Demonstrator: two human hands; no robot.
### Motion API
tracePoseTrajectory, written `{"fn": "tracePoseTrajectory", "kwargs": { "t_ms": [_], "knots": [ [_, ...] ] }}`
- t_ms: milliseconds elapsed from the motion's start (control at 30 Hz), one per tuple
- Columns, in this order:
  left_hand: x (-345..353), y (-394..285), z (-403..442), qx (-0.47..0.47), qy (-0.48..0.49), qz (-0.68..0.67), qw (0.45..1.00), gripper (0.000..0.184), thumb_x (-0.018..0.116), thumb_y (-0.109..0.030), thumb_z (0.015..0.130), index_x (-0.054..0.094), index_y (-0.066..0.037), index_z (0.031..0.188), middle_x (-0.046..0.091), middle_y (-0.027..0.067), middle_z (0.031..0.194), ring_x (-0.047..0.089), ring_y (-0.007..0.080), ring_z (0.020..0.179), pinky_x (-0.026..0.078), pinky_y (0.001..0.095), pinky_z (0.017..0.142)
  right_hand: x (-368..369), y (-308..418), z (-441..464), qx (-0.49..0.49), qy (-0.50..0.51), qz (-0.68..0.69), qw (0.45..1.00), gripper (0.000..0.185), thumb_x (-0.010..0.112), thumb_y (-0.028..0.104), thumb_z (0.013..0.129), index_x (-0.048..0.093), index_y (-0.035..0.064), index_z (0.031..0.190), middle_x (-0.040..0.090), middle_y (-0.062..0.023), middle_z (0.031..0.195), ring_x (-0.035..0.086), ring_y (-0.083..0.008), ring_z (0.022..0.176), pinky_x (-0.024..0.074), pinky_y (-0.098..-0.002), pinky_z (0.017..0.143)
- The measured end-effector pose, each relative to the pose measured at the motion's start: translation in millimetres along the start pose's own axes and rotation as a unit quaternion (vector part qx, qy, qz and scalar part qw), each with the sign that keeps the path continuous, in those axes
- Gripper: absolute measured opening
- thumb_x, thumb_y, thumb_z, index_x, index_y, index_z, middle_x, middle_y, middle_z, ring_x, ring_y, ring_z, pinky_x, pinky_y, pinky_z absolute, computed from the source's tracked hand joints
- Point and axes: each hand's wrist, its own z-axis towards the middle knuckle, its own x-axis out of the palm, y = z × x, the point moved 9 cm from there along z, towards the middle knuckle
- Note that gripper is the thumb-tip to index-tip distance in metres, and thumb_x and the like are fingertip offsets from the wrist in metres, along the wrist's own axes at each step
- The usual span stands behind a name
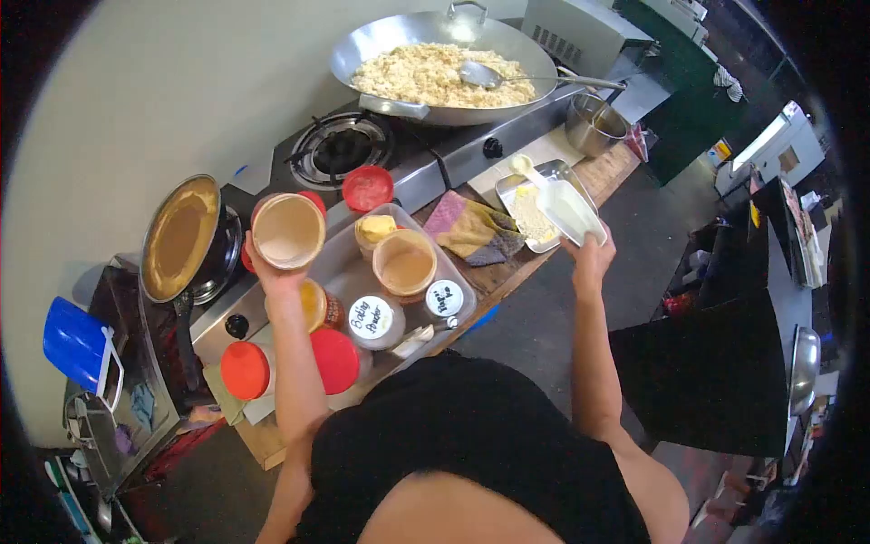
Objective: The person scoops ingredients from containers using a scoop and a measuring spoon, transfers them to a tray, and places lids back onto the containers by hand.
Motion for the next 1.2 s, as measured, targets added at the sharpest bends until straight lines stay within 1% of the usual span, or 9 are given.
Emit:
{"fn": "tracePoseTrajectory", "kwargs": {
  "t_ms": [100,133,233,667,967,1067,1133,1167,1200],
  "knots": [
    [-2,2,-4,-0.005,-0.003,-0.007,1.000,0.062,0.042,-0.059,0.085,0.052,-0.015,0.127,0.052,0.0079,0.131,0.047,0.0308,0.121,0.038,0.0506,0.100,-19,20,12,-0.245,-0.040,-0.314,0.916,0.038,0.041,-0.006,0.080,0.052,-0.0030,0.116,0.057,-0.0185,0.111,0.058,-0.0332,0.103,0.0510,-0.0392,0.083],
    [-1,3,-4,-0.010,-0.001,-0.012,1.000,0.062,0.042,-0.059,0.085,0.052,-0.015,0.127,0.052,0.0081,0.131,0.047,0.0309,0.121,0.037,0.0507,0.100,-16,19,8,-0.297,-0.032,-0.365,0.882,0.042,0.044,-0.009,0.078,0.053,0.0030,0.117,0.055,-0.0166,0.119,0.054,-0.0322,0.111,0.0459,-0.0395,0.091],
    [-1,5,-3,-0.016,-0.007,-0.019,1.000,0.061,0.043,-0.059,0.085,0.052,-0.015,0.127,0.051,0.0086,0.131,0.047,0.0311,0.121,0.037,0.0508,0.101,3,5,3,-0.375,0.057,-0.491,0.784,0.049,0.046,-0.012,0.074,0.055,0.0089,0.117,0.051,-0.0146,0.125,0.051,-0.0335,0.115,0.0478,-0.0411,0.089],
    [-4,10,1,-0.041,-0.017,-0.047,0.998,0.059,0.046,-0.057,0.084,0.053,-0.016,0.126,0.050,0.0083,0.132,0.046,0.0327,0.122,0.036,0.0545,0.100,-3,-3,-11,-0.441,0.151,-0.552,0.691,0.048,0.049,-0.009,0.072,0.062,0.0165,0.111,0.049,-0.0089,0.128,0.049,-0.0315,0.117,0.0520,-0.0395,0.086],
    [0,18,0,-0.054,0.008,-0.072,0.996,0.059,0.048,-0.055,0.083,0.054,-0.015,0.126,0.052,0.0083,0.131,0.047,0.0315,0.122,0.035,0.0531,0.102,-16,-9,-15,-0.412,0.118,-0.543,0.722,0.052,0.046,-0.010,0.073,0.063,0.0204,0.111,0.051,-0.0105,0.126,0.050,-0.0334,0.115,0.0504,-0.0400,0.089],
    [1,19,-2,-0.059,0.014,-0.072,0.996,0.057,0.047,-0.054,0.085,0.054,-0.015,0.125,0.053,0.0079,0.131,0.048,0.0307,0.121,0.037,0.0527,0.101,-34,-16,-11,-0.372,0.072,-0.504,0.776,0.049,0.046,-0.009,0.073,0.063,0.0148,0.112,0.052,-0.0134,0.123,0.050,-0.0329,0.115,0.0466,-0.0405,0.092],
    [-1,15,-1,-0.002,0.011,-0.007,1.000,0.057,0.046,-0.055,0.085,0.054,-0.014,0.125,0.053,0.0076,0.130,0.049,0.0301,0.120,0.038,0.0529,0.100,-46,3,-16,-0.405,-0.038,-0.433,0.804,0.042,0.048,-0.006,0.075,0.061,0.0056,0.113,0.056,-0.0164,0.118,0.052,-0.0314,0.114,0.0436,-0.0399,0.094],
    [-2,8,-1,0.039,0.004,0.027,0.999,0.058,0.045,-0.055,0.086,0.054,-0.014,0.125,0.053,0.0074,0.130,0.049,0.0298,0.120,0.038,0.0529,0.100,-73,-17,2,-0.301,-0.117,-0.291,0.901,0.036,0.048,-0.004,0.078,0.060,-0.0021,0.112,0.059,-0.0177,0.113,0.054,-0.0314,0.110,0.0432,-0.0396,0.092],
    [-5,8,1,0.035,-0.022,0.005,0.999,0.059,0.044,-0.057,0.086,0.053,-0.014,0.126,0.053,0.0073,0.130,0.049,0.0297,0.120,0.039,0.0531,0.099,-69,-9,-4,-0.332,-0.121,-0.289,0.890,0.034,0.044,-0.004,0.081,0.059,-0.0016,0.111,0.060,-0.0166,0.110,0.056,-0.0300,0.106,0.0478,-0.0392,0.087]
  ]
}}
